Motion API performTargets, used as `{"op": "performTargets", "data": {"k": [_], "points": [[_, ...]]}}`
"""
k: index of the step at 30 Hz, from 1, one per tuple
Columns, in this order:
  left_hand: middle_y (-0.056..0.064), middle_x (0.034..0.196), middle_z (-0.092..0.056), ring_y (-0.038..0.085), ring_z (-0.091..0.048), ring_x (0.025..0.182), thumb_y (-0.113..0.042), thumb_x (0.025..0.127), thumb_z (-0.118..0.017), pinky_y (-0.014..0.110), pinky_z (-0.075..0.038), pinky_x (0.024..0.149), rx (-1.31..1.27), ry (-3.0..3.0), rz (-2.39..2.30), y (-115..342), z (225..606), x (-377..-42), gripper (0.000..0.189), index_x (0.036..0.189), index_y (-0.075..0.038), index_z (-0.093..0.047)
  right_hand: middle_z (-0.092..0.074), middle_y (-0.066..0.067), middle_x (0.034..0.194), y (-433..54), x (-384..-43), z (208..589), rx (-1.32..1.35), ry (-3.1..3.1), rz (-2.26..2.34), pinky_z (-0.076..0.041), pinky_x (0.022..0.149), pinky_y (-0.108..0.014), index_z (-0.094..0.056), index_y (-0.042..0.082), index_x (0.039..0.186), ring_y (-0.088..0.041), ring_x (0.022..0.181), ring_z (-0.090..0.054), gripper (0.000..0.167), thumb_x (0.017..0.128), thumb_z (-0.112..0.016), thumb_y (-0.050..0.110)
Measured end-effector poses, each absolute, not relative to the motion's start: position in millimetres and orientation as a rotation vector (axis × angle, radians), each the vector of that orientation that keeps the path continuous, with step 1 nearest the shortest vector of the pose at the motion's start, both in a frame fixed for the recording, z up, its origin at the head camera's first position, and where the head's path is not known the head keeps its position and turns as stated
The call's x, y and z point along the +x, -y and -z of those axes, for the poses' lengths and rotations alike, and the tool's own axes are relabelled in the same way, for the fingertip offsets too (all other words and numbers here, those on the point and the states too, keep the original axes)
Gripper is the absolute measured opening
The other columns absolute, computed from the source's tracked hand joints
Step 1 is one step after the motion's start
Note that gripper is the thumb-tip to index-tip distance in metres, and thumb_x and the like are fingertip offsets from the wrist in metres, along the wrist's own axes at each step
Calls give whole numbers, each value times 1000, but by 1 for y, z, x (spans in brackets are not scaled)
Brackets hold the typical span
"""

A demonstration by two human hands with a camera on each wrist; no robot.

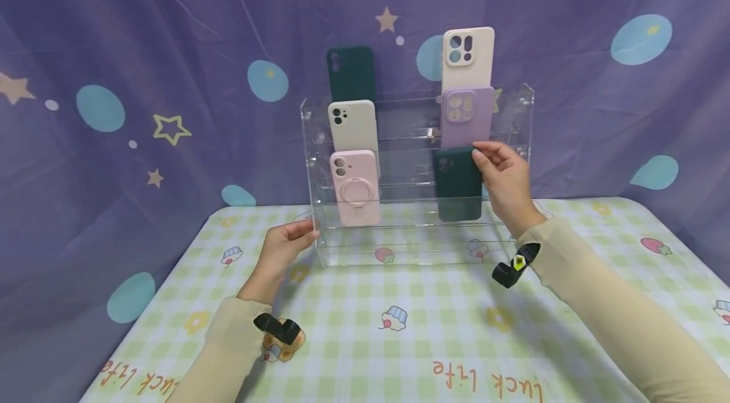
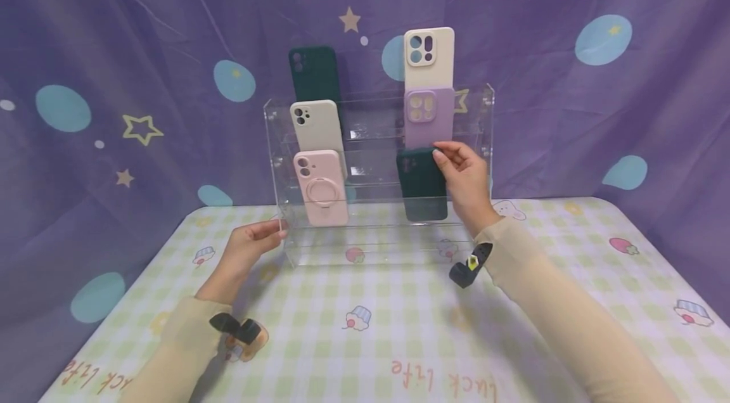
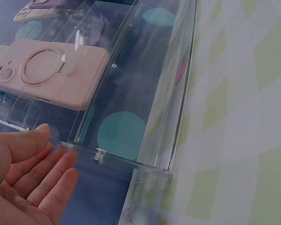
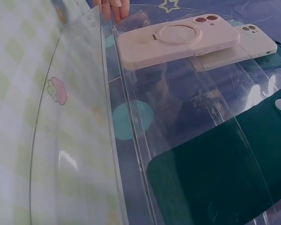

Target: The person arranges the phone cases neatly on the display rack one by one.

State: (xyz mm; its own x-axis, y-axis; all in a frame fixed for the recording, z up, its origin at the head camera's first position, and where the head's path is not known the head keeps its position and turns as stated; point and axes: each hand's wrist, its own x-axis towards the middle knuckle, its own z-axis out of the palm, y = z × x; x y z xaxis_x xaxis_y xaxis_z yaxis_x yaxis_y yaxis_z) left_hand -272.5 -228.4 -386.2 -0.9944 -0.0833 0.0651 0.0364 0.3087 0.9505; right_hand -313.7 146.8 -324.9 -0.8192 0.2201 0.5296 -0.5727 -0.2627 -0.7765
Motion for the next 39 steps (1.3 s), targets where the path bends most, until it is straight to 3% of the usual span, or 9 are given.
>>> {"op": "performTargets", "data": {"k": [5, 10, 16, 31, 39], "points": [[16, 111, -66, -1, -60, 84, -10, 88, -67, 16, -50, 76, 21, 2442, 1791, 226, 385, -272, 36, 119, 7, -61, -67, 6, 83, -149, -310, 322, 325, 1605, -2010, -41, 53, -13, -71, 9, 97, -4, 64, -52, 11, 88, -65, 5], [16, 111, -67, -1, -60, 83, -10, 88, -67, 15, -49, 74, 13, 2427, 1806, 224, 384, -271, 37, 118, 9, -60, -67, 12, 91, -153, -305, 320, 170, 1790, -1704, -45, 71, -14, -71, 4, 106, -3, 83, -57, 23, 87, -69, 17], [17, 112, -66, -1, -60, 84, -11, 88, -68, 15, -50, 75, 30, 2437, 1800, 225, 386, -272, 37, 118, 7, -61, -63, 5, 93, -157, -304, 318, 180, 1794, -1520, -45, 81, -13, -71, -3, 102, -4, 93, -55, 21, 87, -69, 10], [20, 116, -64, 0, -61, 86, -11, 88, -67, 16, -50, 76, 48, 2458, 1782, 227, 388, -273, 36, 120, 6, -61, -61, 11, 87, -159, -307, 320, 126, 1738, -1540, -48, 73, -9, -73, -3, 98, -3, 85, -59, 19, 83, -72, 9], [19, 115, -65, 1, -61, 86, -11, 87, -68, 16, -50, 77, 49, 2465, 1789, 225, 390, -273, 36, 119, 5, -61, -65, 11, 89, -166, -295, 319, 42, 1806, -1621, -48, 72, -12, -72, 0, 104, -4, 82, -60, 29, 83, -74, 20]]}}
